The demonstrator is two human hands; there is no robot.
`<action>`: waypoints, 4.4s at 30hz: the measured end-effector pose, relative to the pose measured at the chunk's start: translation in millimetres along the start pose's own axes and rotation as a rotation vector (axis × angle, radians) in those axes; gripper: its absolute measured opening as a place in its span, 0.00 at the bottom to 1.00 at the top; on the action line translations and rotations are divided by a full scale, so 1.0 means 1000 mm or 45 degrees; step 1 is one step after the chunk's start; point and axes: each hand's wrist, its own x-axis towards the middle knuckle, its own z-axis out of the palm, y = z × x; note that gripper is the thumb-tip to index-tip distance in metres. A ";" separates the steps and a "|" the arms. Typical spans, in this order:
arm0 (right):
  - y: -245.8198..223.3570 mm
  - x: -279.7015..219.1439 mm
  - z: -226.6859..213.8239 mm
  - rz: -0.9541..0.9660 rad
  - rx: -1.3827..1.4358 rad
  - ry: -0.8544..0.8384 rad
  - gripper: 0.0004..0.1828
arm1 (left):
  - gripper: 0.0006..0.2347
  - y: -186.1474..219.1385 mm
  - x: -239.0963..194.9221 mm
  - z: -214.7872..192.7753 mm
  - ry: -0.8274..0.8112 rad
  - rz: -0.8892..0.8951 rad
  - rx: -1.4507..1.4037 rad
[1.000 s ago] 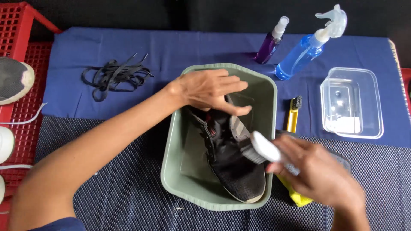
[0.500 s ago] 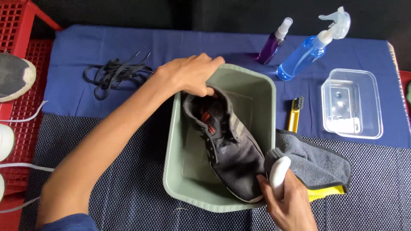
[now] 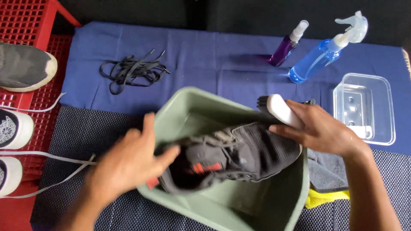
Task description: The person scrubs a black sneaker placed inside a green plastic basin using a white brush. They hold the shoe steady with one hand while vigorously brushing the upper mesh and side panels with the other. The shoe is rotated to clean different sections, and the person briefly uses a yellow cloth to wipe the surface.
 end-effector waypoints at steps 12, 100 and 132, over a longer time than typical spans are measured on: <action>-0.054 0.058 -0.001 -0.092 -0.564 -0.402 0.20 | 0.43 -0.048 -0.035 0.199 0.065 -0.333 0.064; -0.022 0.025 0.059 -0.851 -1.047 0.753 0.45 | 0.07 0.080 0.006 0.183 1.659 0.853 0.507; -0.083 0.028 0.065 -1.193 -1.139 0.564 0.32 | 0.15 0.069 0.007 0.152 1.694 1.175 0.711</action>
